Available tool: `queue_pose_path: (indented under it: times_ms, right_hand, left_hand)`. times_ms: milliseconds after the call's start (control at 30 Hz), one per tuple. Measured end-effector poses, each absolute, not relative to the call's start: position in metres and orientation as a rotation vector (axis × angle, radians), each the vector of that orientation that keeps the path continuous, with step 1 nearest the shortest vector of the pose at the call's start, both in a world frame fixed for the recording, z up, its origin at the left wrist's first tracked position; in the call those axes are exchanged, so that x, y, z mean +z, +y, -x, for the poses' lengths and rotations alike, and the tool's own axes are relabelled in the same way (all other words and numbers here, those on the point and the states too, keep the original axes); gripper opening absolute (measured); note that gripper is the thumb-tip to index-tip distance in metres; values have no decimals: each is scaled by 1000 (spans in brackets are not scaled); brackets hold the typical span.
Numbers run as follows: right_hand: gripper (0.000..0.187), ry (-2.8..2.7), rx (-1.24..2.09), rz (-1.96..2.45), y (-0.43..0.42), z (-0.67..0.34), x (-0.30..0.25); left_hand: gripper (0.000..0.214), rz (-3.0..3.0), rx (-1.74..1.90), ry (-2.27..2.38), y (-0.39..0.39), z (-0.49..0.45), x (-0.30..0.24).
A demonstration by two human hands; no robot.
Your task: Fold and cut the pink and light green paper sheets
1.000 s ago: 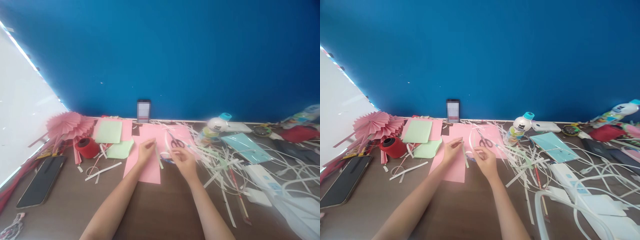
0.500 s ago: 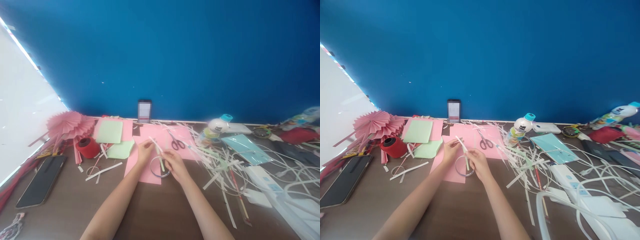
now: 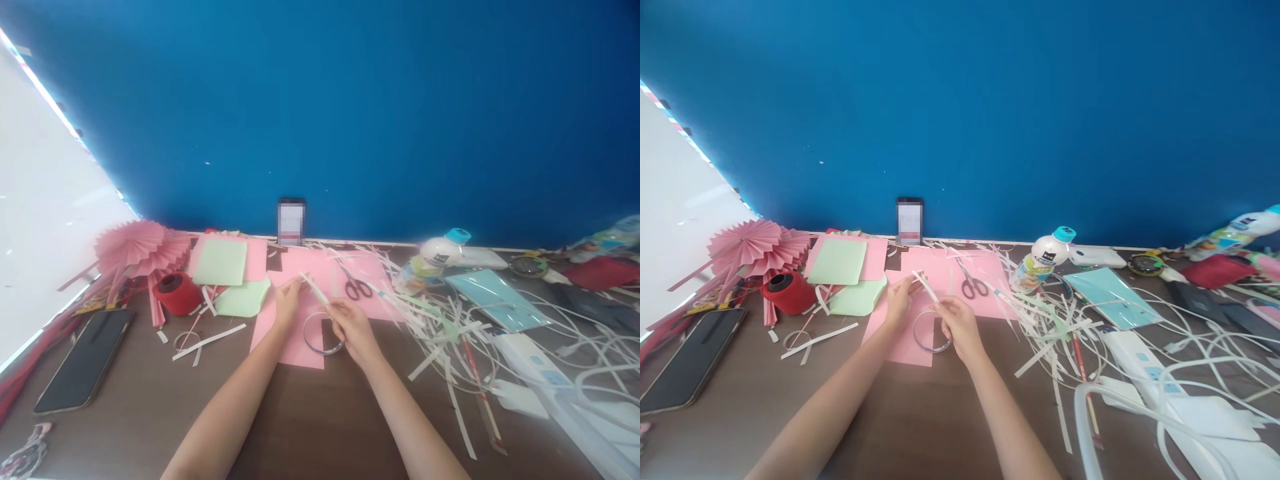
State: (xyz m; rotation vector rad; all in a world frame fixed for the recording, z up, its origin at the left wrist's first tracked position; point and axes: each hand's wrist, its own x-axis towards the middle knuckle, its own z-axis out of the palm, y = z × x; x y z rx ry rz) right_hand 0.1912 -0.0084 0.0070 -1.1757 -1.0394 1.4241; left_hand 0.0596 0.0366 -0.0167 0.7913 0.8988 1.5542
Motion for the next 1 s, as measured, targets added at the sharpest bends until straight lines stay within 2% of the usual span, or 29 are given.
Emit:
queue_pose_path:
  times_ms: [433, 1000]
  right_hand:
    - [30, -1171, 1318, 1244, -10, -194, 7]
    - [31, -1205, 1339, 1290, -10, -190, 2]
  left_hand:
    - [32, -800, 1596, 966, 38, -56, -16]
    - [32, -735, 1615, 960, 41, -57, -20]
